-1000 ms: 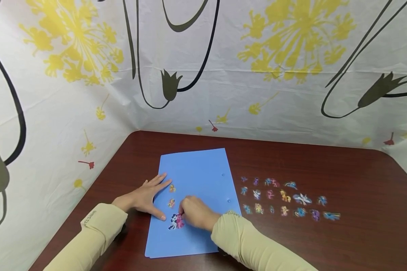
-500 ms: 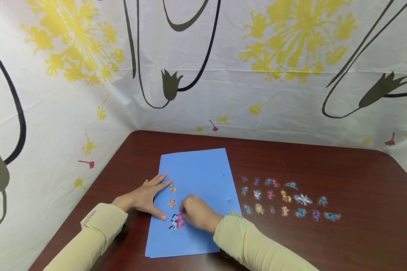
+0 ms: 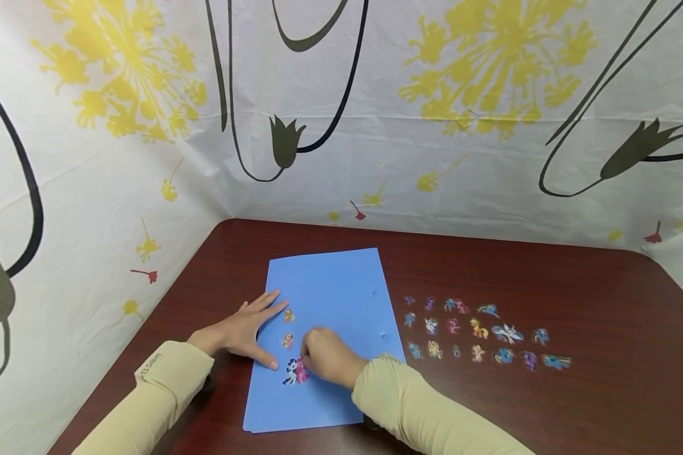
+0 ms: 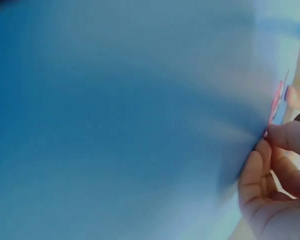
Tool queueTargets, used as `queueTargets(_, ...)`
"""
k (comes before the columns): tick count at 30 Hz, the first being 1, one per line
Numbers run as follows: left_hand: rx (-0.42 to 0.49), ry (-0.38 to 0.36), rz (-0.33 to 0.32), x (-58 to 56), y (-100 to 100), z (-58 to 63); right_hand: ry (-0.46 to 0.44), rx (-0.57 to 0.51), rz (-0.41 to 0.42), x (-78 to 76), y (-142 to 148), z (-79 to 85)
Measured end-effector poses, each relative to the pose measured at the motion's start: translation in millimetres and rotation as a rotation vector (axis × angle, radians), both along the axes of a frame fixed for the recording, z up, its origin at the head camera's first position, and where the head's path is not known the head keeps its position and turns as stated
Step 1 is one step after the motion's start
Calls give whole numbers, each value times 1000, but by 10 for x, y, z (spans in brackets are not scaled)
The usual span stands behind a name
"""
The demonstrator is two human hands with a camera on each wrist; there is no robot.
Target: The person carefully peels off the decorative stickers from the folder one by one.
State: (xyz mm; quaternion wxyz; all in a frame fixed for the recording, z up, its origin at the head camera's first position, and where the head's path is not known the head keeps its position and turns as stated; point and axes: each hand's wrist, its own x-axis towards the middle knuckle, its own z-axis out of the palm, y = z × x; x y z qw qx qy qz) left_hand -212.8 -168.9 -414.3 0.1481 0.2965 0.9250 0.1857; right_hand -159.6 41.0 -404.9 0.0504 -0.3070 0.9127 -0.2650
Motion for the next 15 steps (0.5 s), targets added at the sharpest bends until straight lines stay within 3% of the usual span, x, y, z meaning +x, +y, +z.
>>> queueTargets(4,-15,1,-1,-11,-4,1,-3,56,-38,8,-58,35)
queueTargets(10,-29,7,-4,-24,-3,-7,120,295,1,61,-121,30)
queueTargets(15,-24,0,1,-8,1,-6,107,292,38,71,-108,5)
